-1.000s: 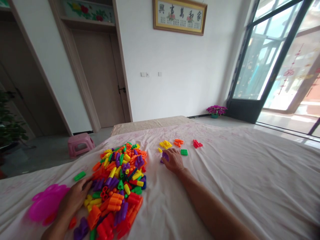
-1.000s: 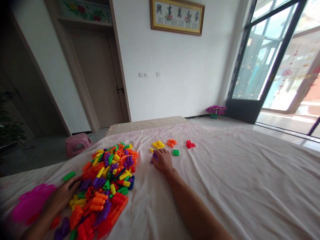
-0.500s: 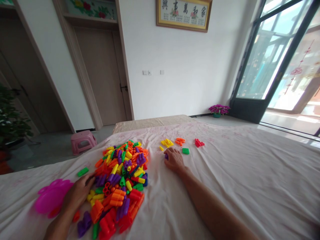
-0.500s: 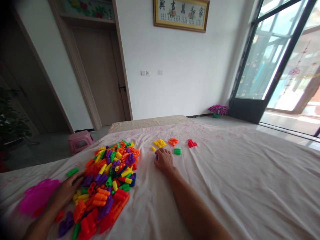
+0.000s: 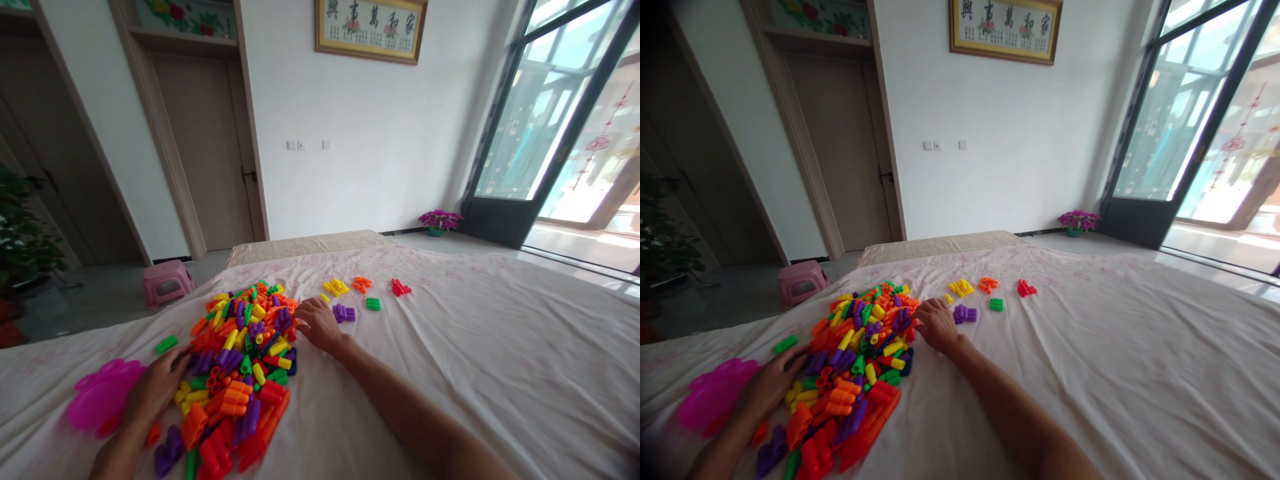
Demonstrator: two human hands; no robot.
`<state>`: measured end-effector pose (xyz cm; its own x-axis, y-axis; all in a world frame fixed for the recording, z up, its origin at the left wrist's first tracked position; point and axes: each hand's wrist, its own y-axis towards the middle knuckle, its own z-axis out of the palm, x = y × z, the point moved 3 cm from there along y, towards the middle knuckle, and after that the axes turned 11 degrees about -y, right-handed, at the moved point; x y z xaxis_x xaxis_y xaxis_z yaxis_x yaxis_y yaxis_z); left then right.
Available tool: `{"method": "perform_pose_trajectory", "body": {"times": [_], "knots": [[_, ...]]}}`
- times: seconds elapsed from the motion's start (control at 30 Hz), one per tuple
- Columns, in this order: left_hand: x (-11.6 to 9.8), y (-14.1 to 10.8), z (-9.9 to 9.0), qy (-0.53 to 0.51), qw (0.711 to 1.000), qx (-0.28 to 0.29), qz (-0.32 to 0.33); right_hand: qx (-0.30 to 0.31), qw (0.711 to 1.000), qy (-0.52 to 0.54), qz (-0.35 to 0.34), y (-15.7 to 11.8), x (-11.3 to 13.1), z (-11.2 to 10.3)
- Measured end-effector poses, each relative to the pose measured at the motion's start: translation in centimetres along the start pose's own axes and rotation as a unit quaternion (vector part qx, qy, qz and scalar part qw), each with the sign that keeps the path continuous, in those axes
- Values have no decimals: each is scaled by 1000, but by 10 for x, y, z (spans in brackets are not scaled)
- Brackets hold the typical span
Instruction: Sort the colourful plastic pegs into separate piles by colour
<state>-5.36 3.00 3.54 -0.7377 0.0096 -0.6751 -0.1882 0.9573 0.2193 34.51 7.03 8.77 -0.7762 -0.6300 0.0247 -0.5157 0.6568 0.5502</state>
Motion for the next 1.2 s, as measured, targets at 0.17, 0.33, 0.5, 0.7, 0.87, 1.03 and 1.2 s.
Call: {"method": "perform_pose_trajectory", "body": {"times": [0.17,0.33,0.5,0.7,0.87,1.03,1.2], "knots": [[0,1,1,7,1000,19,-16,18,999,-4,-44,4,-3,5],[5,2,2,5,1000,10,-9,1,999,44,22,-2,-31,-7],[8,6,3,15,1000,7,-8,-104,957,12,271,-21,-97,-24],[13,7,4,5,1000,11,-17,-119,864,-6,489,-52,-167,-31],[15,8,5,-1,1000,13,-19,-129,848,16,514,-61,-183,-26],[9,6,3,4,1000,14,-19,-138,896,27,421,-43,-148,-17],[6,3,1,19,1000,10,-21,-67,977,44,199,-17,-71,-7]]}}
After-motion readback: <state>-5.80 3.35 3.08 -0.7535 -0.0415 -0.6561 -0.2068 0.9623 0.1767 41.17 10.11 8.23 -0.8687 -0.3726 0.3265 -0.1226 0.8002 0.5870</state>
